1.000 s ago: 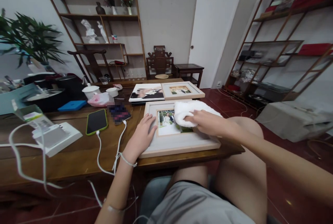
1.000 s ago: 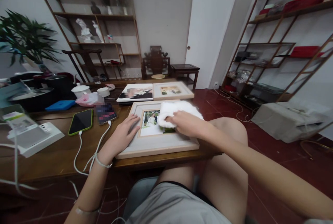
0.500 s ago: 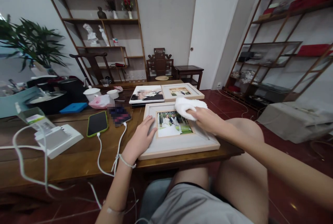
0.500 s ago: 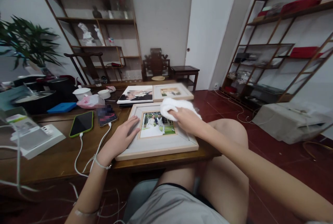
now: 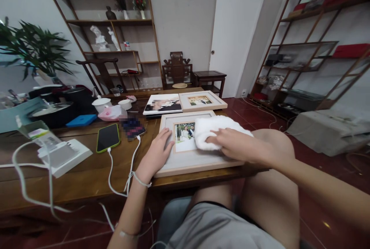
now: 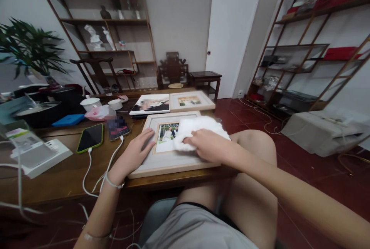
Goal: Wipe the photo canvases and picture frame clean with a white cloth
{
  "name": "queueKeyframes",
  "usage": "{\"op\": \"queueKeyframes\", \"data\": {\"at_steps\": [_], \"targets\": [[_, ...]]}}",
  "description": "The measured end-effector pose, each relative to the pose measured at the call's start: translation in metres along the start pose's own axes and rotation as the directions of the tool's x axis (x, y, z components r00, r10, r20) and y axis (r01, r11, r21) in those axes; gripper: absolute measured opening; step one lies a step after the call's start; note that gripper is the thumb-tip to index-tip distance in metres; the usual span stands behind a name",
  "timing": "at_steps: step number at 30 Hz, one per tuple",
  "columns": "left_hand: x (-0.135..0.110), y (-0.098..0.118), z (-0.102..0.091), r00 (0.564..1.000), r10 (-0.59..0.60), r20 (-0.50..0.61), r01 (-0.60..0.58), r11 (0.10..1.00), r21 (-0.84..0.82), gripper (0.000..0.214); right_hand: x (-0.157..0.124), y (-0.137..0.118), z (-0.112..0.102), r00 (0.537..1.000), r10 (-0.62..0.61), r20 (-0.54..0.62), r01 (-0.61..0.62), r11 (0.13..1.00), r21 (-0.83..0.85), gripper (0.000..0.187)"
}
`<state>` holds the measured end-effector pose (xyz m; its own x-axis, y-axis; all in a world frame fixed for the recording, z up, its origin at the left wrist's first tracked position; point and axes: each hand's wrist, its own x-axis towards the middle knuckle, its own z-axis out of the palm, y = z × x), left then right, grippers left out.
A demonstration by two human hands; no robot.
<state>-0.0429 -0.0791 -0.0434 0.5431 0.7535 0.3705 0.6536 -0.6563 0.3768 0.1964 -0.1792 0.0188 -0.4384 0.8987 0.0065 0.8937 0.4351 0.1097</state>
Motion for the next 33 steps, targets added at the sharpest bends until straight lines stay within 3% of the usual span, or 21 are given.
{"op": "queueKeyframes", "data": {"at_steps": [5,9,12,18,21,24,28,33], "targets": [[0.000,-0.001,0.001,1.000,0.008,-0.002,-0.008,1.000,0.021,0.043,-0.040,-0.045,-0.018,0.998,-0.054,-0.037,0.057,0.993,0.099,0.035],[0.000,-0.001,0.000,1.000,0.019,0.015,-0.019,1.000,0.025,0.043,-0.032,-0.059,-0.011,0.990,-0.088,-0.107,0.105,0.981,0.161,0.040],[0.000,-0.001,-0.001,0.999,0.013,0.033,-0.014,1.000,0.025,0.045,-0.007,-0.044,0.004,0.995,0.009,-0.102,0.004,0.992,0.125,0.045],[-0.001,0.000,-0.003,0.998,-0.008,0.064,0.007,1.000,0.015,0.046,0.053,0.029,0.022,0.962,0.136,-0.238,-0.142,0.990,-0.006,0.051],[-0.001,0.000,-0.004,0.998,-0.008,0.063,0.008,1.000,0.015,0.046,0.076,0.054,0.021,0.957,0.118,-0.263,-0.129,0.991,-0.025,0.044],[-0.001,-0.001,-0.003,0.999,-0.001,0.054,0.001,1.000,0.014,0.045,0.085,0.056,0.021,0.967,0.093,-0.238,-0.097,0.995,-0.005,0.034],[0.000,-0.002,-0.002,0.999,0.012,0.036,-0.012,1.000,0.005,0.045,0.067,0.031,0.020,0.987,0.035,-0.155,-0.031,0.999,0.028,0.035],[0.000,-0.001,-0.001,0.999,0.005,0.034,-0.005,1.000,0.005,0.044,0.007,-0.013,-0.001,0.993,-0.116,-0.012,0.116,0.971,0.211,0.031]]}}
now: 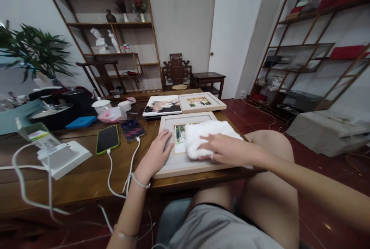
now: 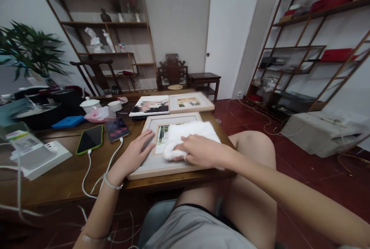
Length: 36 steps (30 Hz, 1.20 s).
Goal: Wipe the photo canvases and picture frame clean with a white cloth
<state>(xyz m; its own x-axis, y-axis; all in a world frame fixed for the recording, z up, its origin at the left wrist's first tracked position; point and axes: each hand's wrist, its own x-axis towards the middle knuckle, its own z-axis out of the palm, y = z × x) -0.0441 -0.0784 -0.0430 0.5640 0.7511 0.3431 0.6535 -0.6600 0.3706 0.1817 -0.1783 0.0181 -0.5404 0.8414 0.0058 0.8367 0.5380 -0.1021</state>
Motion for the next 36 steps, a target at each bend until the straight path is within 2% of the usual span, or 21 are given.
{"op": "queueKeyframes", "data": {"at_steps": [4,7,11,16,18,21,25,30,33,36], "targets": [[-0.001,0.001,0.000,1.000,0.007,0.002,-0.007,1.000,0.007,0.044,-0.030,-0.035,-0.007,1.000,-0.025,0.005,0.024,0.995,0.101,0.033],[-0.001,0.001,-0.001,1.000,0.014,0.006,-0.014,1.000,-0.001,0.044,-0.026,-0.037,-0.002,0.999,-0.017,-0.031,0.021,0.993,0.116,0.039],[-0.001,-0.001,-0.001,1.000,0.014,0.014,-0.014,1.000,-0.014,0.045,0.005,-0.002,0.011,0.992,0.066,-0.109,-0.060,0.997,0.057,0.042],[-0.002,-0.002,-0.002,1.000,0.007,0.021,-0.006,0.999,-0.041,0.047,0.055,0.055,0.015,0.949,0.207,-0.238,-0.242,0.962,-0.128,0.046],[-0.002,-0.002,-0.002,1.000,0.000,0.025,0.001,0.999,-0.049,0.047,0.071,0.068,0.014,0.946,0.209,-0.249,-0.252,0.955,-0.154,0.045],[-0.002,-0.002,-0.002,1.000,0.004,0.013,-0.003,0.998,-0.057,0.046,0.082,0.072,0.014,0.956,0.177,-0.233,-0.218,0.962,-0.163,0.043],[-0.001,-0.004,0.000,1.000,0.015,-0.001,-0.015,0.999,-0.046,0.045,0.064,0.051,0.014,0.991,0.060,-0.119,-0.068,0.996,-0.064,0.044],[-0.001,-0.003,0.001,1.000,0.007,0.003,-0.007,0.999,-0.033,0.044,0.008,0.002,-0.008,0.994,-0.110,0.025,0.105,0.984,0.143,0.028],[-0.001,-0.002,0.000,1.000,0.000,0.000,0.000,0.999,-0.035,0.044,-0.018,-0.024,-0.018,0.995,-0.091,0.048,0.081,0.980,0.182,0.031],[-0.002,-0.001,0.000,1.000,0.001,-0.008,-0.002,0.999,-0.032,0.043,-0.023,-0.036,-0.011,0.999,-0.048,0.015,0.045,0.987,0.152,0.041]]}}
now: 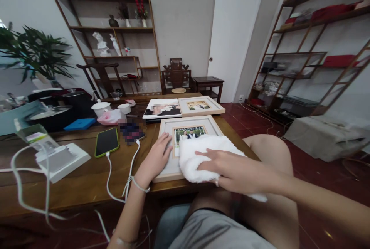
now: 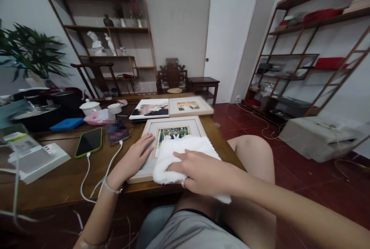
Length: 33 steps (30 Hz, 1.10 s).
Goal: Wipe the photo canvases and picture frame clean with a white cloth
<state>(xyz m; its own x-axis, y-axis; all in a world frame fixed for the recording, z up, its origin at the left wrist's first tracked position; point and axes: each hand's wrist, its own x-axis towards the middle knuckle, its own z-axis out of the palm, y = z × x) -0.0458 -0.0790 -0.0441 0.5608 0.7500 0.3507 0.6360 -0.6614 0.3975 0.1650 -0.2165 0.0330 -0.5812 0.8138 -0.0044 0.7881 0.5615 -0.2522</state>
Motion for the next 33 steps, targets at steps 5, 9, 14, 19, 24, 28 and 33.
{"op": "queueKeyframes", "data": {"at_steps": [5,9,14,19,24,28,33], "targets": [[0.000,0.000,0.000,1.000,0.010,0.024,-0.010,1.000,0.003,0.043,0.035,0.038,0.020,0.992,0.076,-0.100,-0.085,0.991,-0.098,0.047],[0.000,-0.001,-0.001,1.000,0.004,0.022,-0.004,1.000,0.005,0.043,0.081,0.091,0.017,0.973,0.102,-0.206,-0.151,0.960,-0.234,0.049],[-0.001,-0.002,-0.001,1.000,0.001,0.007,-0.001,1.000,-0.008,0.043,0.115,0.116,0.010,0.958,0.129,-0.256,-0.196,0.946,-0.256,0.048],[0.000,-0.003,0.003,1.000,0.008,-0.024,-0.008,1.000,-0.003,0.042,0.093,0.082,0.015,0.991,0.019,-0.130,-0.040,0.986,-0.161,0.050],[0.001,-0.002,0.003,1.000,0.003,0.004,-0.003,1.000,0.022,0.044,0.033,0.033,0.010,0.999,-0.043,-0.002,0.043,0.998,-0.037,0.049],[0.001,-0.001,0.002,1.000,0.004,-0.016,-0.004,0.999,0.033,0.043,-0.002,0.005,0.005,1.000,-0.013,0.016,0.013,1.000,-0.018,0.047],[0.001,-0.001,0.001,0.999,0.011,-0.051,-0.010,1.000,0.020,0.040,0.008,0.012,0.012,1.000,0.001,-0.025,-0.003,0.998,-0.057,0.049]]}}
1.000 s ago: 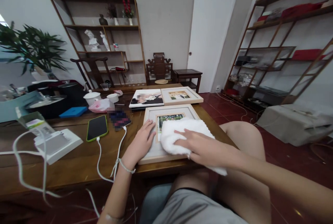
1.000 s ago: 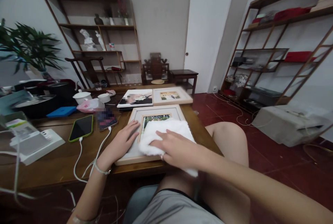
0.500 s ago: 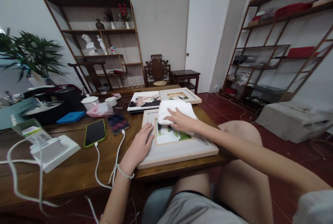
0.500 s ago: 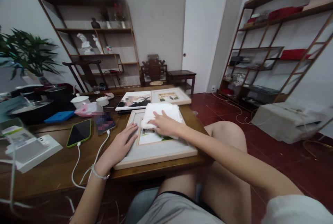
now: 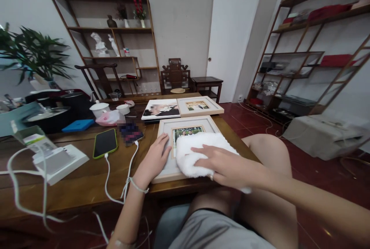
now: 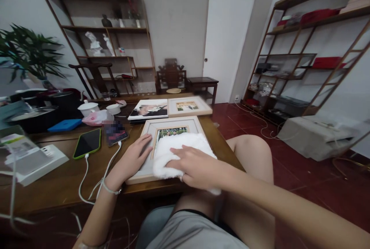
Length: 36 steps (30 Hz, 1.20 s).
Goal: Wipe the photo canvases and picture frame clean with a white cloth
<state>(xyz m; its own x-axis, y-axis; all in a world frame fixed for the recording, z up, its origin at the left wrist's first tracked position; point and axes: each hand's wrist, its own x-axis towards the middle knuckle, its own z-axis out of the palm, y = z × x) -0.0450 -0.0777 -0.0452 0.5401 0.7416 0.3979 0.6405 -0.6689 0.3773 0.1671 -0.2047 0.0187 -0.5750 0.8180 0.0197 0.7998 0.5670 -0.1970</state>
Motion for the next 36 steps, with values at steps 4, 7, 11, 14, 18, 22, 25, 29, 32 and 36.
{"op": "queueKeyframes", "data": {"at_steps": [4,7,11,14,18,22,25,29,32,36], "targets": [[-0.001,0.000,-0.001,1.000,0.016,0.000,-0.016,1.000,0.002,0.036,0.036,0.041,0.006,0.995,0.042,-0.090,-0.050,0.995,-0.090,0.045],[-0.001,0.001,-0.001,1.000,0.016,0.005,-0.016,1.000,0.012,0.037,0.062,0.074,0.003,0.977,0.099,-0.191,-0.131,0.978,-0.162,0.041],[-0.001,0.002,-0.002,0.999,0.003,0.039,-0.004,0.999,0.032,0.041,0.087,0.098,-0.001,0.953,0.142,-0.266,-0.206,0.951,-0.232,0.042],[0.000,0.003,-0.003,0.998,-0.005,0.055,0.003,0.999,0.035,0.043,0.093,0.092,0.004,0.966,0.131,-0.223,-0.182,0.957,-0.225,0.045],[0.000,0.002,-0.001,1.000,0.007,0.026,-0.008,1.000,0.017,0.043,0.076,0.057,0.010,0.997,0.008,-0.077,-0.019,0.989,-0.148,0.049],[-0.001,0.000,0.002,1.000,0.013,-0.003,-0.013,1.000,-0.010,0.043,0.038,0.011,-0.003,0.998,-0.059,0.026,0.060,0.998,-0.037,0.043],[-0.001,-0.001,0.002,1.000,0.015,-0.009,-0.015,1.000,-0.012,0.043,0.015,-0.011,-0.017,0.992,-0.096,0.086,0.094,0.995,0.033,0.041],[-0.001,-0.002,0.003,1.000,0.029,0.001,-0.029,1.000,-0.006,0.044,0.008,-0.012,-0.014,0.996,-0.067,0.055,0.062,0.994,0.090,0.043],[0.000,-0.002,0.003,0.999,0.036,-0.001,-0.036,0.999,-0.017,0.043,0.020,0.006,0.002,1.000,0.012,-0.027,-0.011,0.999,0.039,0.049],[0.000,-0.001,0.001,1.000,0.023,-0.007,-0.024,0.998,-0.064,0.043,0.054,0.044,0.017,0.981,0.128,-0.149,-0.145,0.983,-0.113,0.053]]}}
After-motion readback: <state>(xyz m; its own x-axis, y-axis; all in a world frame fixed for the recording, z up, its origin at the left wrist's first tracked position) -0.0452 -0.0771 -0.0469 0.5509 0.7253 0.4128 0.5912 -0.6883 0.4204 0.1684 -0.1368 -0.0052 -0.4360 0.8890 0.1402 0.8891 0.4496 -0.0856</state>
